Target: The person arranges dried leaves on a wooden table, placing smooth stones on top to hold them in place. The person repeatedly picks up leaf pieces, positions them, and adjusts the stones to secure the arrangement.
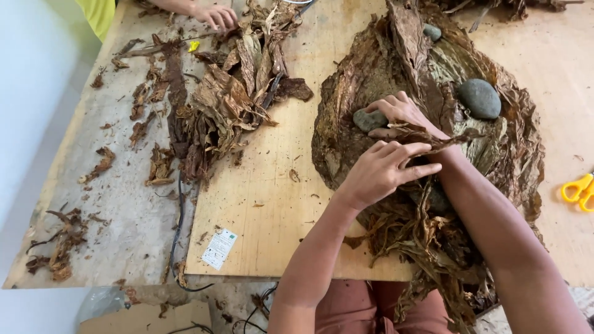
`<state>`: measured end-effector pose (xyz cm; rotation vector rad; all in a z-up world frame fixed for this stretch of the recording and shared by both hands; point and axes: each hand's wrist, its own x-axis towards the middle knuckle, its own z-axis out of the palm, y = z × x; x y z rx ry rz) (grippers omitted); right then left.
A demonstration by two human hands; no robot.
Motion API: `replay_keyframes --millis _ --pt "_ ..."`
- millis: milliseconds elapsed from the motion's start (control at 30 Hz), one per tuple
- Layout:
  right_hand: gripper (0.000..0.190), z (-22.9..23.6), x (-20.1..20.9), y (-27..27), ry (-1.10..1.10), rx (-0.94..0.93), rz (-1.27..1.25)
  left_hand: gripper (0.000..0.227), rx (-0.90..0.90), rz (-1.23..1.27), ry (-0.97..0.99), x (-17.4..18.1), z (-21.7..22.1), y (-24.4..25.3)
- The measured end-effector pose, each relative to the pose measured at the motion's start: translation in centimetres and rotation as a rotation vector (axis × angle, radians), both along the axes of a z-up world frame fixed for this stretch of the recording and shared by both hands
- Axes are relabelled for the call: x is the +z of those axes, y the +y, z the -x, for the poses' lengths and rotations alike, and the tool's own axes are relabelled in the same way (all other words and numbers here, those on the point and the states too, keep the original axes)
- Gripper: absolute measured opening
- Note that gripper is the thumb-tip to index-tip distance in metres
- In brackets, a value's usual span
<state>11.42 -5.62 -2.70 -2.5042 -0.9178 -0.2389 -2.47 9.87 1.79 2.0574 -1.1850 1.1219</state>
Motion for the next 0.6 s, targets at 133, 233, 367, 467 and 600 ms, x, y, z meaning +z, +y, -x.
replay_keyframes --millis 133,233,367,467,600 --pt "0.063 -0.8 -0.1 -0.4 -0.273 0.031 -0.260 0.040 -0.023 0.173 0.219 0.1 -0.5 0.9" --pt "0.042 5.9 10.5 1.5 0.219 -0.142 -0.688 0.024 -0.023 0.361 0.534 0.4 -1.7 2.4" --pt "0.037 5.2 9.2 0.1 0.244 -0.033 -1.037 0.031 0.302 0.440 0.771 -2.9 -4.7 4.0" --pt "0.042 5.6 8.6 0.4 0.194 -0.027 -0.979 0.041 0.343 0.503 1.019 -2.1 -4.6 4.0" --pt "0.049 5.7 8.1 1.9 0.233 0.139 -0.967 0.042 0.292 0.552 1.089 -1.9 -5.0 4.6"
